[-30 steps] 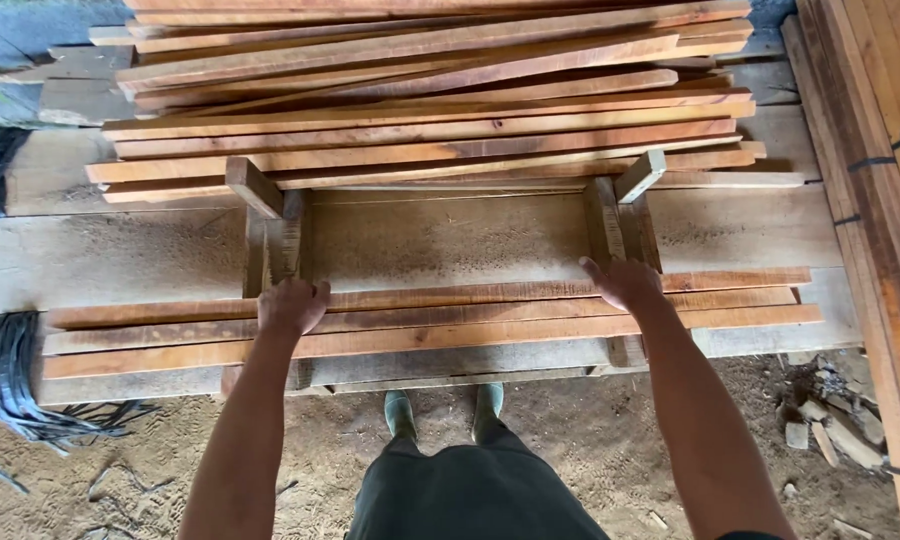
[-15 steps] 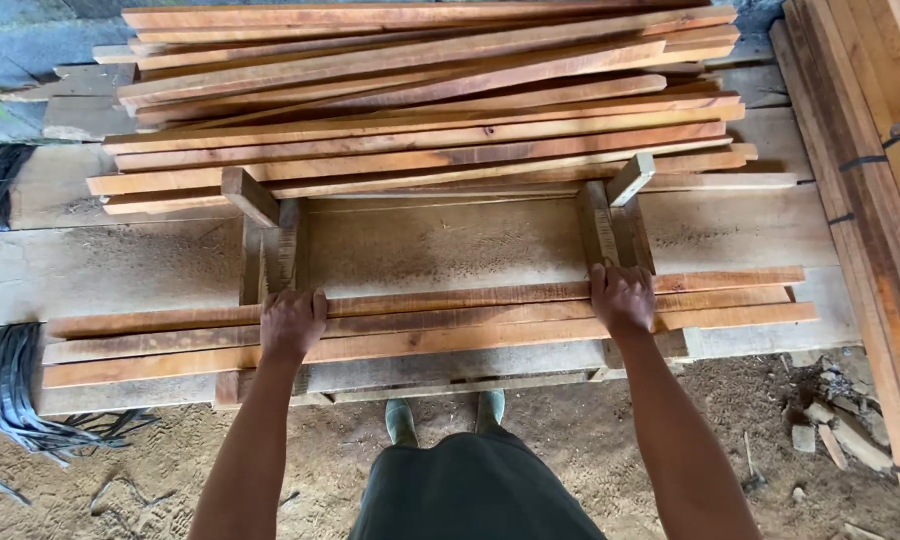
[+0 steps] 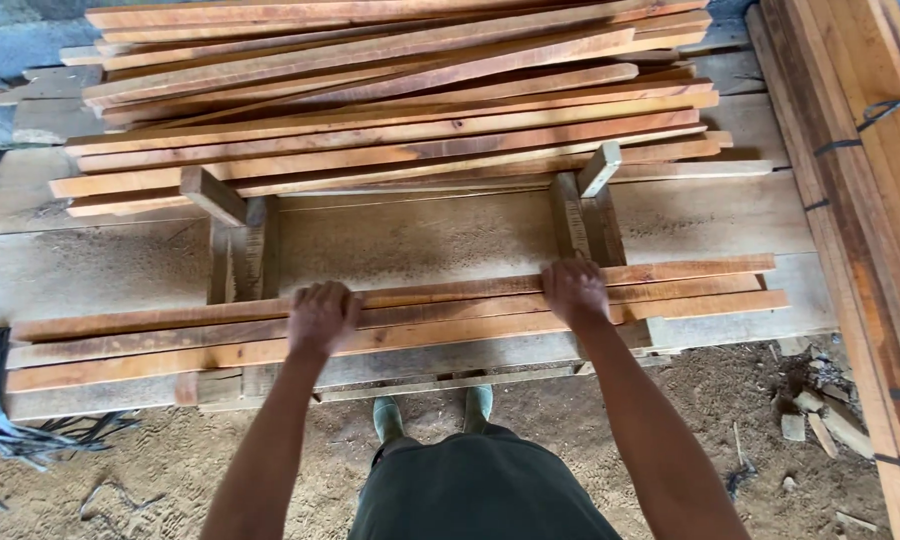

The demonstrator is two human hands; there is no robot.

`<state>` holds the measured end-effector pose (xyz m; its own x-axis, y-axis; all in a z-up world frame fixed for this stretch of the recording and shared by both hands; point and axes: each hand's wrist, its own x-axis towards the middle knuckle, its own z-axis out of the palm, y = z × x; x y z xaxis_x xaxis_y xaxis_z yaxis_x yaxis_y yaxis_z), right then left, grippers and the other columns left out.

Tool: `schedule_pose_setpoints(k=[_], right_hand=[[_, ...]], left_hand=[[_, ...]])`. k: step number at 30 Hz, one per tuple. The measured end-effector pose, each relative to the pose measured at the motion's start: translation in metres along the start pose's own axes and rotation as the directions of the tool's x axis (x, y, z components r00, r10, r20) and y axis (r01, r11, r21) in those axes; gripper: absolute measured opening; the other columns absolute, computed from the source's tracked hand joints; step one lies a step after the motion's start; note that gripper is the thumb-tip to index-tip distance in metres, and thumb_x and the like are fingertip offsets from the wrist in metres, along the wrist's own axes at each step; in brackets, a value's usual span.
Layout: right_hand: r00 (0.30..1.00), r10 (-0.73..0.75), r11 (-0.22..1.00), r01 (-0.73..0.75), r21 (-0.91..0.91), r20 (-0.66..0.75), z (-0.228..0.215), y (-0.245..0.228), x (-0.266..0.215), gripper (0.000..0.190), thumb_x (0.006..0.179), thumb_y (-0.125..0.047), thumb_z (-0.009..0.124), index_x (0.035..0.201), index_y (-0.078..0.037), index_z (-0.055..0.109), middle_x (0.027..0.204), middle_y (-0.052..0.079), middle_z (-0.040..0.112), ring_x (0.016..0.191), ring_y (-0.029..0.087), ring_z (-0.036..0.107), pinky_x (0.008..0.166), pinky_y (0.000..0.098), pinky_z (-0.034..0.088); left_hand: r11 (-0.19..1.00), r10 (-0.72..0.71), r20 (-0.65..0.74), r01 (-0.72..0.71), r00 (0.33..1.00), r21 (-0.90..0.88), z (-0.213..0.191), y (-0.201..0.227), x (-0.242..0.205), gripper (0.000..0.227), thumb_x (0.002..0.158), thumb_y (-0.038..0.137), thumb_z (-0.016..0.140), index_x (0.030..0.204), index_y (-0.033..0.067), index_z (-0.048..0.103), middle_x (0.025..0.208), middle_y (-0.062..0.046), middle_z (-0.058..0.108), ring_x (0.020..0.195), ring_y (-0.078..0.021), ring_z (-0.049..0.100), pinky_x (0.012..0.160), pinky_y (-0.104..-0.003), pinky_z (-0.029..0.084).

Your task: Organizing and bundling thin wooden slats using a black strap on a wooden workbench.

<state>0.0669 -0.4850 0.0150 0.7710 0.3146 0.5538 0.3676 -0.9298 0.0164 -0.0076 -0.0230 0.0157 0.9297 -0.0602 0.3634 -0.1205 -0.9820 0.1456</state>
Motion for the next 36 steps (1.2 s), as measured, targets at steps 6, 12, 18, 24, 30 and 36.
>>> schedule_pose_setpoints(k=[6, 12, 18, 24, 30, 36], right_hand=[[0.968, -0.106, 0.963, 0.042, 0.268, 0.228, -0.079, -0.02, 0.025, 0.054, 0.078, -0.056, 0.073, 0.103, -0.008, 0.069, 0.092, 0.015, 0.07, 0.095, 0.034, 0.069, 0.091, 0.048, 0.049], [0.765, -0.365, 0.926, 0.239, 0.292, 0.531, -0.085, 0.0, 0.029, 0.131, 0.048, -0.09, 0.073, 0.147, -0.01, 0.04, 0.126, 0.015, 0.059, 0.123, 0.031, 0.058, 0.105, 0.0453, 0.042], [0.719, -0.304, 0.952, 0.217, 0.215, 0.625, -0.07, 0.0, 0.026, 0.116, 0.054, -0.081, 0.075, 0.141, -0.012, 0.041, 0.124, 0.011, 0.055, 0.123, 0.029, 0.055, 0.106, 0.0421, 0.041], [0.74, -0.329, 0.944, 0.243, 0.223, 0.586, -0.052, 0.006, 0.018, 0.115, 0.049, -0.079, 0.076, 0.137, -0.012, 0.044, 0.117, 0.011, 0.054, 0.121, 0.028, 0.054, 0.104, 0.0421, 0.041], [0.742, -0.318, 0.946, 0.21, 0.246, 0.591, -0.071, 0.0, 0.027, 0.113, 0.048, -0.075, 0.078, 0.135, -0.012, 0.046, 0.113, 0.01, 0.056, 0.114, 0.027, 0.057, 0.101, 0.0413, 0.041], [0.799, -0.331, 0.941, 0.241, 0.237, 0.502, -0.068, -0.004, 0.021, 0.112, 0.047, -0.074, 0.08, 0.134, -0.009, 0.048, 0.112, 0.012, 0.058, 0.113, 0.029, 0.058, 0.1, 0.0417, 0.042]], left_hand=[[0.983, 0.176, 0.324, -0.147, 0.929, -0.113, -0.02, 0.121, 0.034, 0.068, 0.082, 0.071, 0.057, 0.113, 0.0098, 0.058, 0.104, -0.012, 0.062, 0.106, -0.0316, 0.064, 0.097, -0.048, 0.046], [0.944, 0.294, 0.572, -0.328, 0.766, -0.046, -0.035, 0.13, 0.043, 0.141, 0.047, 0.105, 0.055, 0.153, 0.0161, 0.027, 0.136, -0.009, 0.048, 0.132, -0.0259, 0.048, 0.113, -0.046, 0.037], [0.964, 0.23, 0.625, -0.263, 0.745, -0.041, -0.027, 0.137, 0.049, 0.111, 0.06, 0.077, 0.072, 0.146, 0.0211, 0.029, 0.128, -0.007, 0.048, 0.127, -0.0263, 0.05, 0.11, -0.044, 0.037], [0.973, 0.197, 0.598, -0.229, 0.777, -0.022, -0.005, 0.131, 0.041, 0.109, 0.049, 0.083, 0.075, 0.135, 0.028, 0.037, 0.124, -0.001, 0.049, 0.126, -0.0213, 0.049, 0.107, -0.042, 0.036], [0.975, 0.207, 0.6, -0.211, 0.773, -0.066, -0.034, 0.14, 0.044, 0.102, 0.064, 0.069, 0.078, 0.142, 0.0206, 0.035, 0.127, -0.008, 0.049, 0.126, -0.026, 0.05, 0.11, -0.045, 0.036], [0.968, 0.218, 0.663, -0.245, 0.716, -0.053, -0.049, 0.141, 0.049, 0.104, 0.068, 0.071, 0.073, 0.147, 0.0185, 0.029, 0.134, -0.011, 0.046, 0.134, -0.028, 0.046, 0.116, -0.046, 0.033]])
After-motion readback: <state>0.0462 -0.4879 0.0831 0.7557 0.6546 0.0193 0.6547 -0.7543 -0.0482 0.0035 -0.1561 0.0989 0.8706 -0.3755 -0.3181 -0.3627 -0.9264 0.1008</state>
